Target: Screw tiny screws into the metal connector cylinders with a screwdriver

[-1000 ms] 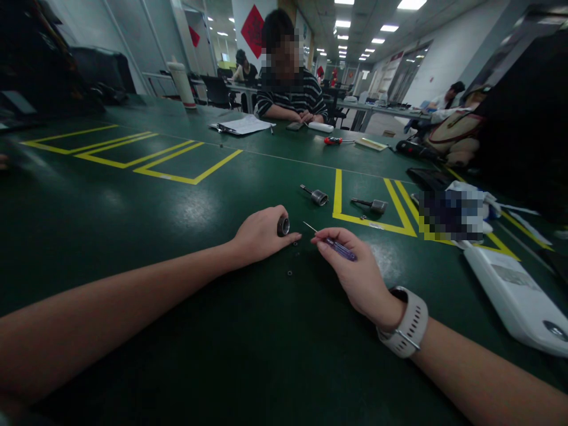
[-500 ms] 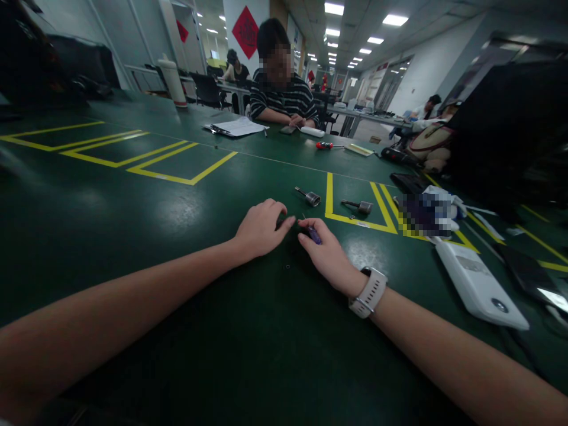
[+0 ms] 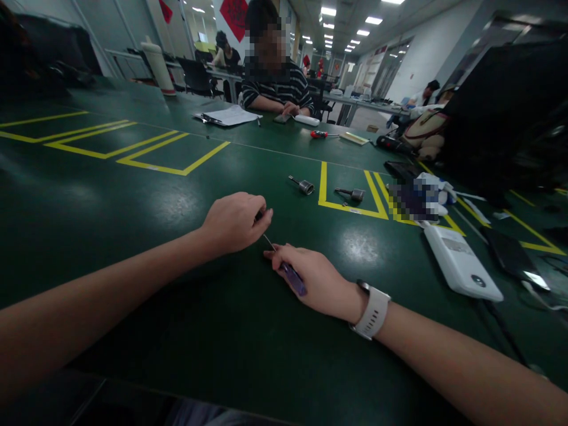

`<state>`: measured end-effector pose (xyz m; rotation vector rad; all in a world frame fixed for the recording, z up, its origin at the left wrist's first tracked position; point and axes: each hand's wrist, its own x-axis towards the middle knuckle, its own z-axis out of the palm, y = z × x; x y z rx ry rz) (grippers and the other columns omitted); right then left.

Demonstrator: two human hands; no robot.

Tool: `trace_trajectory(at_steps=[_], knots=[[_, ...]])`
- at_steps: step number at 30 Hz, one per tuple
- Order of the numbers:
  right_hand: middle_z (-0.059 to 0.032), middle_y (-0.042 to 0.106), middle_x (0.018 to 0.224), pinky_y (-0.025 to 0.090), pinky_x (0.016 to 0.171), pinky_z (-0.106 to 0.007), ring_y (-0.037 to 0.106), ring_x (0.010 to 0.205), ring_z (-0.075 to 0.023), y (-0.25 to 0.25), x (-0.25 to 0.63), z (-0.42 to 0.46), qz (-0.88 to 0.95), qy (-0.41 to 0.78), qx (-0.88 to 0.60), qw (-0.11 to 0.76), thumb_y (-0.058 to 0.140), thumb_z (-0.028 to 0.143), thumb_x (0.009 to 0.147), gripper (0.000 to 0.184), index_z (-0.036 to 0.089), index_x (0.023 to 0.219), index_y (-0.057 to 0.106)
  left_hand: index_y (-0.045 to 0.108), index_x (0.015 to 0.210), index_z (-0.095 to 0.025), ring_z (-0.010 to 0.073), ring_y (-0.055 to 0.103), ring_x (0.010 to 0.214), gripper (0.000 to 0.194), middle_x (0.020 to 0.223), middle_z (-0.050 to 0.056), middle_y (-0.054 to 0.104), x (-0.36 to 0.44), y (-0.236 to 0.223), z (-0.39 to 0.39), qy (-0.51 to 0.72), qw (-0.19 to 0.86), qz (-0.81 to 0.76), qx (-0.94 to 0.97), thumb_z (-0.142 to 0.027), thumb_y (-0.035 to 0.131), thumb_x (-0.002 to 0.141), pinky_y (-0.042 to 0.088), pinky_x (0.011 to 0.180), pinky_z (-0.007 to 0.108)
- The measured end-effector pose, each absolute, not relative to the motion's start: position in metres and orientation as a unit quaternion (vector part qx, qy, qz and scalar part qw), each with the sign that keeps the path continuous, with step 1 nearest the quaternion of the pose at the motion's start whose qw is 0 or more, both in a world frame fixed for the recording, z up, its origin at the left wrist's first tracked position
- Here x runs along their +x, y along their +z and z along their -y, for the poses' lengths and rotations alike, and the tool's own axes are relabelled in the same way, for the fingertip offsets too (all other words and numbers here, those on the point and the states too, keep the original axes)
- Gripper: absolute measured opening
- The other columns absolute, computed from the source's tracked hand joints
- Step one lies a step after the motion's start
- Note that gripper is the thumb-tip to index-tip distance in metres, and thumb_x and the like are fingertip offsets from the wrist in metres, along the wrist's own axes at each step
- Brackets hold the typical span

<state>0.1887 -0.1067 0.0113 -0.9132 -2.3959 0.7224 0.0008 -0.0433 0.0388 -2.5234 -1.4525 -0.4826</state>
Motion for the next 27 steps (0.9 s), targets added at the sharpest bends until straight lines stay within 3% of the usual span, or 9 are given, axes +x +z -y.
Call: trace_trajectory(at_steps=[2, 4, 7, 10, 12, 15, 20, 27], knots=[[-0.0113, 0.066, 0.111, 0.044, 0.098, -0.036, 0.055, 0.116, -0.0216, 0.012, 0.196, 0.119, 0.92, 0.196, -0.269, 0.206, 0.046, 0.008, 0.088, 0.014, 0.016, 0.095, 0.054, 0.058, 0.077, -0.016, 0.0192, 0.057, 0.066, 0.036, 0.071, 0.007, 0.062, 0.003, 0.047, 0.053, -0.188, 0.062, 0.506, -0.839, -0.04, 0.034, 0.089, 0.034, 0.055, 0.028], [-0.0131, 0.067, 0.11, 0.043, 0.101, -0.035, 0.057, 0.115, -0.021, 0.014, 0.204, 0.13, 0.947, 0.134, -0.229, 0.182, 0.039, 0.007, 0.091, 0.018, 0.013, 0.093, 0.056, 0.057, 0.079, -0.016, 0.0171, 0.056, 0.062, 0.041, 0.07, 0.006, 0.063, 0.007, 0.054, 0.064, -0.226, -0.005, 0.502, -0.835, -0.046, 0.032, 0.09, 0.035, 0.055, 0.026], [-0.0153, 0.068, 0.108, 0.051, 0.093, -0.036, 0.06, 0.109, -0.0232, 0.018, 0.217, 0.142, 0.966, 0.061, -0.2, 0.152, 0.036, 0.011, 0.094, 0.022, 0.013, 0.09, 0.058, 0.054, 0.083, -0.016, 0.0139, 0.055, 0.057, 0.043, 0.069, 0.003, 0.064, 0.013, 0.064, 0.079, -0.274, -0.127, 0.47, -0.83, -0.052, 0.031, 0.09, 0.037, 0.053, 0.024], [-0.0152, 0.068, 0.108, 0.054, 0.087, -0.037, 0.061, 0.107, -0.0241, 0.019, 0.229, 0.152, 0.97, 0.044, -0.194, 0.139, 0.035, 0.012, 0.094, 0.024, 0.014, 0.088, 0.058, 0.051, 0.082, -0.018, 0.0134, 0.053, 0.054, 0.041, 0.068, 0.002, 0.062, 0.018, 0.07, 0.092, -0.312, -0.16, 0.46, -0.816, -0.055, 0.035, 0.088, 0.037, 0.052, 0.024], [-0.015, 0.067, 0.112, 0.052, 0.092, -0.037, 0.059, 0.111, -0.0239, 0.017, 0.236, 0.155, 0.965, 0.074, -0.199, 0.152, 0.036, 0.011, 0.094, 0.022, 0.014, 0.091, 0.058, 0.05, 0.081, -0.019, 0.013, 0.052, 0.054, 0.036, 0.067, 0.001, 0.061, 0.024, 0.073, 0.098, -0.332, -0.188, 0.464, -0.799, -0.053, 0.04, 0.087, 0.037, 0.051, 0.024], [-0.0131, 0.065, 0.117, 0.047, 0.099, -0.036, 0.056, 0.115, -0.0205, 0.017, 0.242, 0.155, 0.933, 0.166, -0.228, 0.224, 0.041, 0.009, 0.091, 0.017, 0.015, 0.096, 0.056, 0.048, 0.08, -0.02, 0.0096, 0.05, 0.046, 0.03, 0.069, 0.0, 0.062, 0.034, 0.075, 0.103, -0.376, -0.309, 0.469, -0.737, -0.048, 0.041, 0.089, 0.036, 0.046, 0.022], [-0.007, 0.069, 0.107, 0.052, 0.083, -0.026, 0.065, 0.099, -0.0149, 0.019, 0.246, 0.152, 0.814, 0.308, -0.333, 0.364, 0.053, 0.011, 0.088, 0.013, 0.02, 0.096, 0.057, 0.051, 0.084, -0.019, 0.0081, 0.052, 0.044, 0.031, 0.077, 0.002, 0.064, 0.041, 0.065, 0.103, -0.404, -0.48, 0.465, -0.625, -0.049, 0.044, 0.088, 0.035, 0.038, 0.019], [-0.0072, 0.07, 0.099, 0.051, 0.083, -0.029, 0.064, 0.096, -0.0162, 0.017, 0.246, 0.148, 0.825, 0.367, -0.297, 0.312, 0.055, 0.011, 0.086, 0.012, 0.019, 0.094, 0.059, 0.057, 0.086, -0.019, 0.0088, 0.057, 0.047, 0.029, 0.083, 0.003, 0.065, 0.032, 0.058, 0.103, -0.404, -0.555, 0.457, -0.565, -0.048, 0.051, 0.085, 0.037, 0.039, 0.018]])
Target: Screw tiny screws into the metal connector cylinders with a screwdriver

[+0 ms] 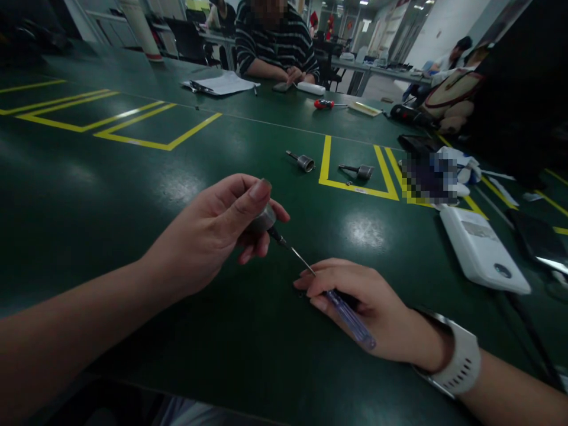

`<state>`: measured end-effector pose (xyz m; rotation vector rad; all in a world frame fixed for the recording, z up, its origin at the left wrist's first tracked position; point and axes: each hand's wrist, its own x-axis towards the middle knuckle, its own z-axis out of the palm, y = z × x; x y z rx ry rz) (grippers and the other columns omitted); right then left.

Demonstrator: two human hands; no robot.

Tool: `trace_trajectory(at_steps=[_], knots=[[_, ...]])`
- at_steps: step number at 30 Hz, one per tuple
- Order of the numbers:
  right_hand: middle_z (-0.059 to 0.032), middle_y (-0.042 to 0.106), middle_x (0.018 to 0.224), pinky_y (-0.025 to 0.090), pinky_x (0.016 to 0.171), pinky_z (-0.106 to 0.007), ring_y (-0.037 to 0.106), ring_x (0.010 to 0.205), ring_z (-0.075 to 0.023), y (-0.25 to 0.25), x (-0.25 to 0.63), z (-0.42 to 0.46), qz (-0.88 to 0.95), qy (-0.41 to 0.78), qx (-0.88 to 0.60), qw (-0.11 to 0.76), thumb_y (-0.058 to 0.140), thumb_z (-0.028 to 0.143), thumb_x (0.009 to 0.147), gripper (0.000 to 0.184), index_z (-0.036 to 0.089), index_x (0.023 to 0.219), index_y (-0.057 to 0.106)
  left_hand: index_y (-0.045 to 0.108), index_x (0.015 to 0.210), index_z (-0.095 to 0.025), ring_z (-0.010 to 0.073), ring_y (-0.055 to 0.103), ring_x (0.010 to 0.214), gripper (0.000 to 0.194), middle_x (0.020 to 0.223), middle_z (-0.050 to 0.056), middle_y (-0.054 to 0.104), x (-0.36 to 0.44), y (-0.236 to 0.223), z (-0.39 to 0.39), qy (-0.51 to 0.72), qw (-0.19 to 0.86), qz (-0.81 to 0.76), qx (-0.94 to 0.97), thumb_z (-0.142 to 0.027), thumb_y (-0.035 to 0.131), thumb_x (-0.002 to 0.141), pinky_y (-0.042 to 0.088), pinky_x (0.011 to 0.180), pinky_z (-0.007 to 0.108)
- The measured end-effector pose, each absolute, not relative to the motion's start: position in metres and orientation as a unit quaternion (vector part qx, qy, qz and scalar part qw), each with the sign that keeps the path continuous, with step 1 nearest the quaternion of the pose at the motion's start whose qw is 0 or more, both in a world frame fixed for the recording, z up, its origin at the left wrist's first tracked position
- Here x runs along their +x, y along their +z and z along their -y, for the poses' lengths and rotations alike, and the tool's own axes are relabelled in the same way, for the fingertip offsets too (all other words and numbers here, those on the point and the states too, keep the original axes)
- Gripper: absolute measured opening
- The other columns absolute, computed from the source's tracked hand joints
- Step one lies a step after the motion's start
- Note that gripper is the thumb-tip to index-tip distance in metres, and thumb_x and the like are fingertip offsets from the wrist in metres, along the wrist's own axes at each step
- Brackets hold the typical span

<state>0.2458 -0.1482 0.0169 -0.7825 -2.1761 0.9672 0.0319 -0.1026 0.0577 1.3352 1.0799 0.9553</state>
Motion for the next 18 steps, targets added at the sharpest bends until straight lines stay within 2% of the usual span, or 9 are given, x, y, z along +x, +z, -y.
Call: trace_trajectory(at_steps=[5, 9, 14, 18], knots=[[-0.0073, 0.07, 0.103, 0.051, 0.084, -0.031, 0.064, 0.098, -0.0169, 0.0211, 0.2445, 0.1488, 0.829, 0.37, -0.293, 0.3, 0.053, 0.011, 0.087, 0.017, 0.02, 0.1, 0.06, 0.059, 0.086, -0.02, 0.0102, 0.059, 0.05, 0.023, 0.085, 0.003, 0.066, 0.0301, 0.0568, 0.105, 0.413, 0.562, -0.461, 0.549, -0.043, 0.057, 0.082, 0.039, 0.04, 0.02], [-0.0052, 0.07, 0.103, 0.052, 0.083, -0.029, 0.065, 0.096, -0.016, 0.0236, 0.2478, 0.1512, 0.791, 0.363, -0.346, 0.35, 0.055, 0.014, 0.087, 0.024, 0.021, 0.108, 0.062, 0.058, 0.086, -0.019, 0.0129, 0.063, 0.061, 0.016, 0.093, 0.003, 0.068, 0.0325, 0.0581, 0.109, 0.429, 0.582, -0.441, 0.532, -0.033, 0.062, 0.079, 0.046, 0.047, 0.021], [0.0001, 0.072, 0.085, 0.054, 0.072, -0.022, 0.068, 0.081, -0.0122, 0.0182, 0.2486, 0.1534, 0.637, 0.449, -0.442, 0.443, 0.054, 0.027, 0.09, 0.013, 0.024, 0.096, 0.066, 0.062, 0.093, -0.017, 0.0211, 0.068, 0.078, 0.022, 0.102, 0.006, 0.068, 0.0347, 0.0603, 0.1121, 0.42, 0.626, -0.439, 0.489, -0.018, 0.064, 0.071, 0.053, 0.06, 0.026], [-0.001, 0.07, 0.076, 0.055, 0.069, -0.025, 0.068, 0.078, -0.0147, 0.0159, 0.2455, 0.1515, 0.612, 0.483, -0.449, 0.436, 0.054, 0.031, 0.089, 0.017, 0.021, 0.084, 0.065, 0.062, 0.094, -0.018, 0.0243, 0.067, 0.091, 0.026, 0.103, 0.006, 0.068, 0.0345, 0.0566, 0.1119, 0.413, 0.626, -0.445, 0.489, -0.016, 0.066, 0.068, 0.056, 0.071, 0.031]])
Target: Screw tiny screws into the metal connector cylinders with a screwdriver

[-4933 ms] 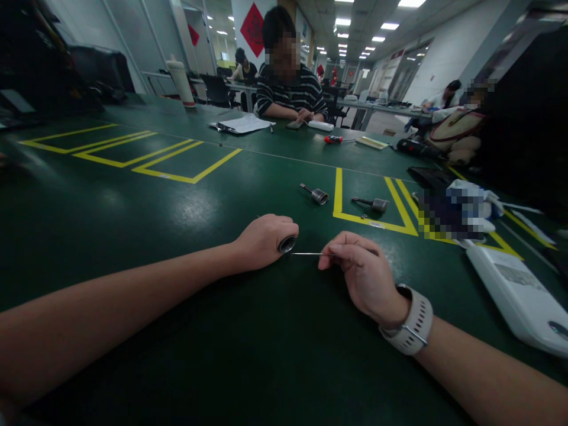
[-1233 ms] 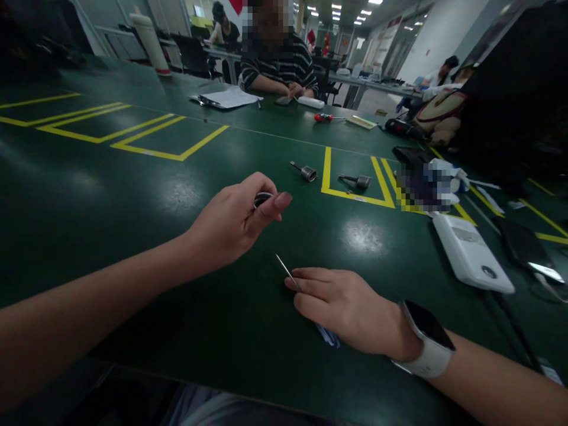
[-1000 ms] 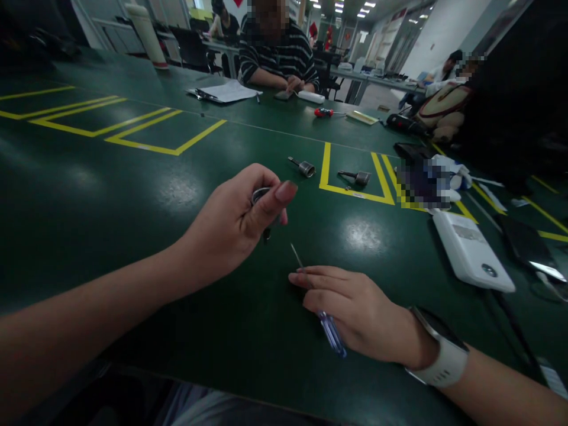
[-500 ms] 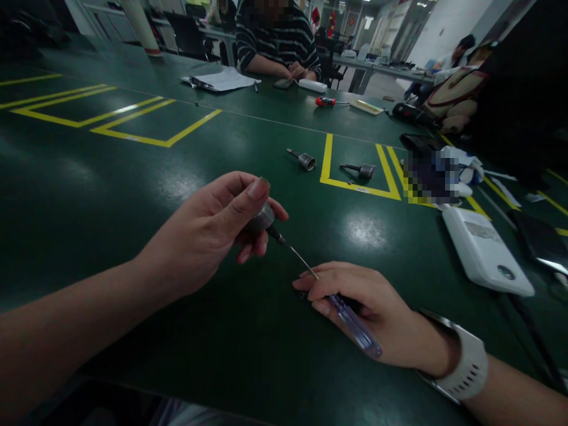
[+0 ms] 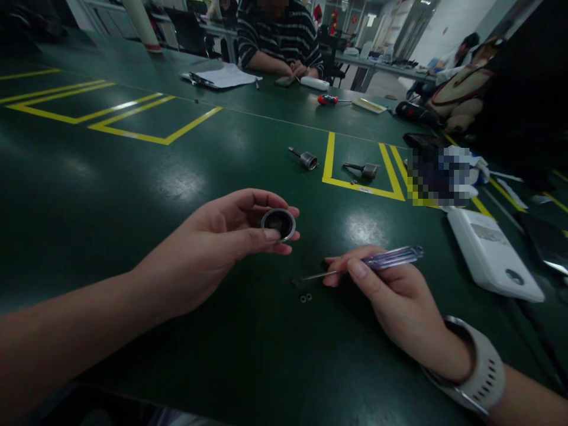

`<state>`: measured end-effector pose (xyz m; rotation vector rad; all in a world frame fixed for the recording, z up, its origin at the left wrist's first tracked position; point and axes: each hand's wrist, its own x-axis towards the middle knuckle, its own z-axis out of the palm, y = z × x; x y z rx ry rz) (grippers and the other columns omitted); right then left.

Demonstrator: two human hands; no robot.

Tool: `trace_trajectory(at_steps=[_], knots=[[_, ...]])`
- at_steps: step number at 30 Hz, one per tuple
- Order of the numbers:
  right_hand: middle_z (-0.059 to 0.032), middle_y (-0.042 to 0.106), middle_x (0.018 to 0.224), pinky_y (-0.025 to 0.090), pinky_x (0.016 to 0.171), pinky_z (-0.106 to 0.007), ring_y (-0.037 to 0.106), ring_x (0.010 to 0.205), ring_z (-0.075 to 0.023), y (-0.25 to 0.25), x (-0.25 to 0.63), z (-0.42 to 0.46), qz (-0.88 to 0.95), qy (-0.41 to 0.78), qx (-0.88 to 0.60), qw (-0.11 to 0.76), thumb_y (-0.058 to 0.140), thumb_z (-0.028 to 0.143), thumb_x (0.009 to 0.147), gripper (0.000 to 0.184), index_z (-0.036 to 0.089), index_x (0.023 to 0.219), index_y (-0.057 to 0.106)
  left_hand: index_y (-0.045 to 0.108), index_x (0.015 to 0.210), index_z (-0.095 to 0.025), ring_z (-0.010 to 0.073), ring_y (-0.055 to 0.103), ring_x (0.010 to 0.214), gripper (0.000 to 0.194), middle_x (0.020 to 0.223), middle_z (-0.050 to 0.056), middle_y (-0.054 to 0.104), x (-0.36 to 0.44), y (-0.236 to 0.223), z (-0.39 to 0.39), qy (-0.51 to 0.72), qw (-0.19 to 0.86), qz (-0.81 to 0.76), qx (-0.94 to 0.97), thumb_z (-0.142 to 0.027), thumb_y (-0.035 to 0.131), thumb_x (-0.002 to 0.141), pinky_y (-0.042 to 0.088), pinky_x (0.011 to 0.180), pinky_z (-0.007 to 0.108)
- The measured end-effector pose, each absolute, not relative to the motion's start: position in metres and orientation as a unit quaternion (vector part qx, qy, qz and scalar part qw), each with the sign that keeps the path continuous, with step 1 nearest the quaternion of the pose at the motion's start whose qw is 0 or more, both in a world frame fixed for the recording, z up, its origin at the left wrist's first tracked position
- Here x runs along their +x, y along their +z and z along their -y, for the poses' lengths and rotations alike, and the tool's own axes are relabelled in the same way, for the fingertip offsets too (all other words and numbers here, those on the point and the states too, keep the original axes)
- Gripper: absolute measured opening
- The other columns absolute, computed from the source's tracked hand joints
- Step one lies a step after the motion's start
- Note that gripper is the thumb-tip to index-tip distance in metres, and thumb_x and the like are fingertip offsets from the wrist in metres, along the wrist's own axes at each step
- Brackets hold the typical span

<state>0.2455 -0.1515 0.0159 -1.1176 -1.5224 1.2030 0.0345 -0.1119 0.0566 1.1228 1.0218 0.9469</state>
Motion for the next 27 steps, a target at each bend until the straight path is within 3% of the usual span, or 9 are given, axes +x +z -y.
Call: trace_trajectory(at_steps=[9, 21, 27], knots=[[-0.0022, 0.07, 0.078, 0.054, 0.068, -0.026, 0.067, 0.074, -0.0154, 0.0161, 0.2421, 0.1511, 0.677, 0.409, -0.459, 0.404, 0.055, 0.026, 0.088, 0.012, 0.02, 0.086, 0.065, 0.063, 0.091, -0.019, 0.0255, 0.064, 0.098, 0.024, 0.103, 0.005, 0.068, 0.0349, 0.0533, 0.1105, 0.376, 0.607, -0.452, 0.535, -0.018, 0.066, 0.068, 0.056, 0.076, 0.034], [-0.0009, 0.071, 0.082, 0.057, 0.069, -0.023, 0.068, 0.081, -0.0143, 0.0161, 0.2415, 0.154, 0.691, 0.415, -0.425, 0.412, 0.057, 0.019, 0.086, 0.009, 0.022, 0.09, 0.065, 0.063, 0.092, -0.02, 0.0223, 0.064, 0.096, 0.024, 0.102, 0.004, 0.068, 0.035, 0.0525, 0.1089, 0.37, 0.619, -0.451, 0.526, -0.017, 0.067, 0.068, 0.056, 0.074, 0.029], [-0.002, 0.071, 0.082, 0.057, 0.064, -0.024, 0.068, 0.077, -0.0151, 0.0161, 0.2409, 0.1544, 0.688, 0.405, -0.436, 0.415, 0.057, 0.02, 0.086, 0.009, 0.021, 0.09, 0.065, 0.063, 0.093, -0.02, 0.0241, 0.064, 0.098, 0.024, 0.103, 0.003, 0.068, 0.0337, 0.0509, 0.1105, 0.369, 0.615, -0.454, 0.529, -0.019, 0.067, 0.069, 0.056, 0.078, 0.032]])
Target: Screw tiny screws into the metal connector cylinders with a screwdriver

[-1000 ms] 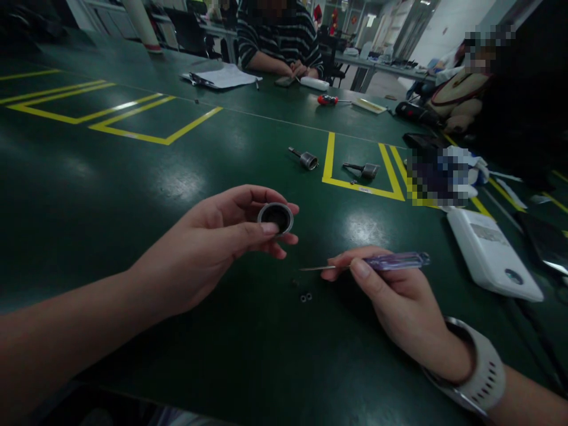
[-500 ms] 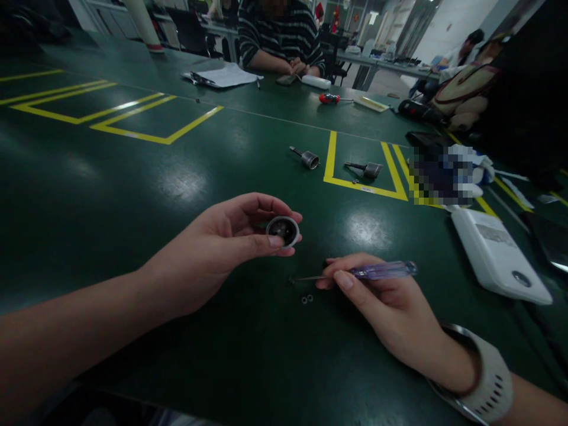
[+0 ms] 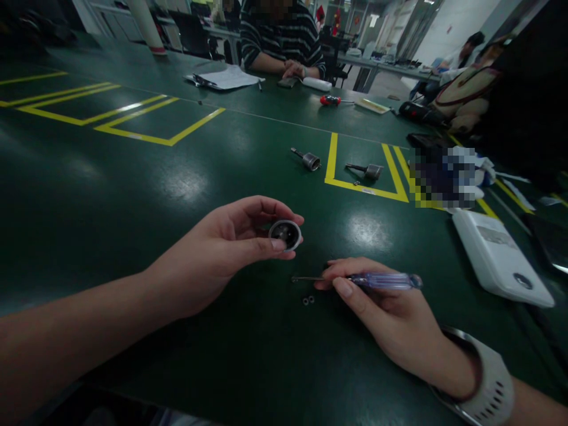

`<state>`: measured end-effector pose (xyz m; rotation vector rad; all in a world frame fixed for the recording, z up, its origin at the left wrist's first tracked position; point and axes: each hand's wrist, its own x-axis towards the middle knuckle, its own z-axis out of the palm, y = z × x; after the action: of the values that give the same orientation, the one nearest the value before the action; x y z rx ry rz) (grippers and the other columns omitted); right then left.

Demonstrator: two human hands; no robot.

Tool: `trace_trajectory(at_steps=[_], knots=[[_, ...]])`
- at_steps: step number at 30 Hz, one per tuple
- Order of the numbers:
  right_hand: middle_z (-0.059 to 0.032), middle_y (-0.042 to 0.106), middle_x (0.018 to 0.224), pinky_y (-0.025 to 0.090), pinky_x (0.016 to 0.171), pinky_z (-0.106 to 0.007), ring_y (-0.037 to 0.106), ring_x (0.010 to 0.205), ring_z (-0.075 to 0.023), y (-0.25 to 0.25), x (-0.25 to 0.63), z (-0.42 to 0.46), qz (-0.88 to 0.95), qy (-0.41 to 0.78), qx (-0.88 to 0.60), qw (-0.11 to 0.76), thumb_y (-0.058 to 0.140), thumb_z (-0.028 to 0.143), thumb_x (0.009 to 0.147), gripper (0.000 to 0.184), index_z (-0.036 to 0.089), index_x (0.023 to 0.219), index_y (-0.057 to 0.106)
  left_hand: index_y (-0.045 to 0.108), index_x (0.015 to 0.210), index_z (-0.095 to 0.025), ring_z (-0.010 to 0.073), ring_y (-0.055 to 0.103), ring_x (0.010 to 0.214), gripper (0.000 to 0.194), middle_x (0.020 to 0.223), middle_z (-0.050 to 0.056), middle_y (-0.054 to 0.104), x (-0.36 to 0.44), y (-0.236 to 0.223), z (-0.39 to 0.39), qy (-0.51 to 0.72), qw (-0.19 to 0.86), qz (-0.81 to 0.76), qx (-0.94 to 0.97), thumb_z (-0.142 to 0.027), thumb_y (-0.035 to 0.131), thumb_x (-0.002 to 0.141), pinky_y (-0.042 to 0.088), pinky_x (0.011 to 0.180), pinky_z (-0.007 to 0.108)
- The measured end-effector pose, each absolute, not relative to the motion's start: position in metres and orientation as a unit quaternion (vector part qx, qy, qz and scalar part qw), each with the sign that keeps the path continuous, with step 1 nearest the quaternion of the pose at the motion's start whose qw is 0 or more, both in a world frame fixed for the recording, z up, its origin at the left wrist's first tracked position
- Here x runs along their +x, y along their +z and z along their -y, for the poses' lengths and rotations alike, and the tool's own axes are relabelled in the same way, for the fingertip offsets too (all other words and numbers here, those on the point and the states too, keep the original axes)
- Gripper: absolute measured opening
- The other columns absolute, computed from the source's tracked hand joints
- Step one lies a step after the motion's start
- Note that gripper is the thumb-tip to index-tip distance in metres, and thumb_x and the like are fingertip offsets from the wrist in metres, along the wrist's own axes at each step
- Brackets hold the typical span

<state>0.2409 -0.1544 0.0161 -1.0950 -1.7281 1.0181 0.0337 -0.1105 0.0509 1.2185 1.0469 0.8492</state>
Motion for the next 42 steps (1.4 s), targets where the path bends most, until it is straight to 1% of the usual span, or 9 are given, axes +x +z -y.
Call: trace_trajectory(at_steps=[6, 11, 17, 21, 23, 26, 28, 34, 42], knots=[[-0.0018, 0.07, 0.083, 0.056, 0.067, -0.025, 0.067, 0.076, -0.015, 0.014, 0.241, 0.154, 0.703, 0.371, -0.449, 0.408, 0.058, 0.018, 0.085, 0.01, 0.022, 0.09, 0.066, 0.063, 0.096, -0.022, 0.0228, 0.064, 0.1, 0.025, 0.105, 0.004, 0.068, 0.033, 0.045, 0.111, 0.35, 0.611, -0.446, 0.553, -0.02, 0.067, 0.072, 0.053, 0.084, 0.032], [-0.001, 0.07, 0.085, 0.055, 0.068, -0.025, 0.067, 0.075, -0.0133, 0.013, 0.24, 0.154, 0.72, 0.351, -0.443, 0.403, 0.057, 0.016, 0.085, 0.011, 0.022, 0.09, 0.065, 0.062, 0.097, -0.023, 0.021, 0.065, 0.095, 0.025, 0.106, 0.003, 0.067, 0.033, 0.044, 0.112, 0.335, 0.626, -0.43, 0.558, -0.02, 0.067, 0.072, 0.052, 0.083, 0.032], [-0.0009, 0.07, 0.085, 0.054, 0.069, -0.025, 0.067, 0.077, -0.0129, 0.012, 0.241, 0.154, 0.725, 0.349, -0.441, 0.397, 0.057, 0.016, 0.085, 0.011, 0.022, 0.091, 0.065, 0.059, 0.101, -0.02, 0.0195, 0.063, 0.098, 0.025, 0.112, 0.005, 0.064, 0.035, 0.04, 0.116, 0.306, 0.645, -0.394, 0.579, -0.018, 0.064, 0.077, 0.05, 0.086, 0.033], [-0.0013, 0.071, 0.085, 0.055, 0.069, -0.026, 0.068, 0.077, -0.0142, 0.013, 0.241, 0.155, 0.717, 0.353, -0.445, 0.404, 0.057, 0.017, 0.085, 0.011, 0.022, 0.09, 0.065, 0.058, 0.099, -0.019, 0.0186, 0.063, 0.097, 0.024, 0.109, 0.006, 0.064, 0.038, 0.035, 0.119, 0.297, 0.64, -0.389, 0.592, -0.015, 0.062, 0.076, 0.05, 0.085, 0.032], [-0.0014, 0.072, 0.083, 0.056, 0.068, -0.027, 0.068, 0.075, -0.0149, 0.014, 0.24, 0.155, 0.706, 0.362, -0.45, 0.41, 0.058, 0.018, 0.085, 0.01, 0.022, 0.089, 0.066, 0.058, 0.099, -0.019, 0.0185, 0.062, 0.097, 0.024, 0.109, 0.006, 0.064, 0.039, 0.033, 0.12, 0.293, 0.635, -0.391, 0.599, -0.014, 0.062, 0.076, 0.05, 0.085, 0.031], [-0.0023, 0.072, 0.079, 0.057, 0.062, -0.027, 0.069, 0.071, -0.0164, 0.015, 0.239, 0.154, 0.678, 0.377, -0.475, 0.415, 0.059, 0.023, 0.084, 0.008, 0.021, 0.085, 0.066, 0.058, 0.1, -0.019, 0.0185, 0.062, 0.098, 0.025, 0.11, 0.005, 0.064, 0.04, 0.031, 0.12, 0.286, 0.631, -0.394, 0.605, -0.015, 0.062, 0.076, 0.05, 0.085, 0.031], [-0.0033, 0.072, 0.076, 0.057, 0.06, -0.027, 0.069, 0.07, -0.0173, 0.016, 0.24, 0.152, 0.655, 0.381, -0.498, 0.423, 0.059, 0.026, 0.084, 0.01, 0.02, 0.082, 0.067, 0.058, 0.101, -0.019, 0.0187, 0.062, 0.098, 0.025, 0.111, 0.005, 0.063, 0.04, 0.031, 0.12, 0.279, 0.632, -0.394, 0.606, -0.015, 0.062, 0.076, 0.05, 0.083, 0.031], [-0.0046, 0.072, 0.072, 0.057, 0.06, -0.026, 0.07, 0.068, -0.0172, 0.018, 0.241, 0.148, 0.597, 0.417, -0.527, 0.437, 0.061, 0.03, 0.082, 0.014, 0.017, 0.08, 0.066, 0.058, 0.101, -0.019, 0.0194, 0.062, 0.1, 0.025, 0.112, 0.006, 0.063, 0.038, 0.033, 0.117, 0.274, 0.634, -0.389, 0.61, -0.017, 0.062, 0.077, 0.05, 0.084, 0.032], [-0.004, 0.071, 0.075, 0.054, 0.063, -0.031, 0.069, 0.07, -0.0186, 0.016, 0.242, 0.151, 0.628, 0.4, -0.519, 0.42, 0.058, 0.03, 0.084, 0.014, 0.019, 0.08, 0.066, 0.058, 0.102, -0.019, 0.0193, 0.062, 0.1, 0.024, 0.113, 0.007, 0.063, 0.037, 0.03, 0.113, 0.295, 0.646, -0.367, 0.601, -0.018, 0.062, 0.078, 0.049, 0.087, 0.032]])
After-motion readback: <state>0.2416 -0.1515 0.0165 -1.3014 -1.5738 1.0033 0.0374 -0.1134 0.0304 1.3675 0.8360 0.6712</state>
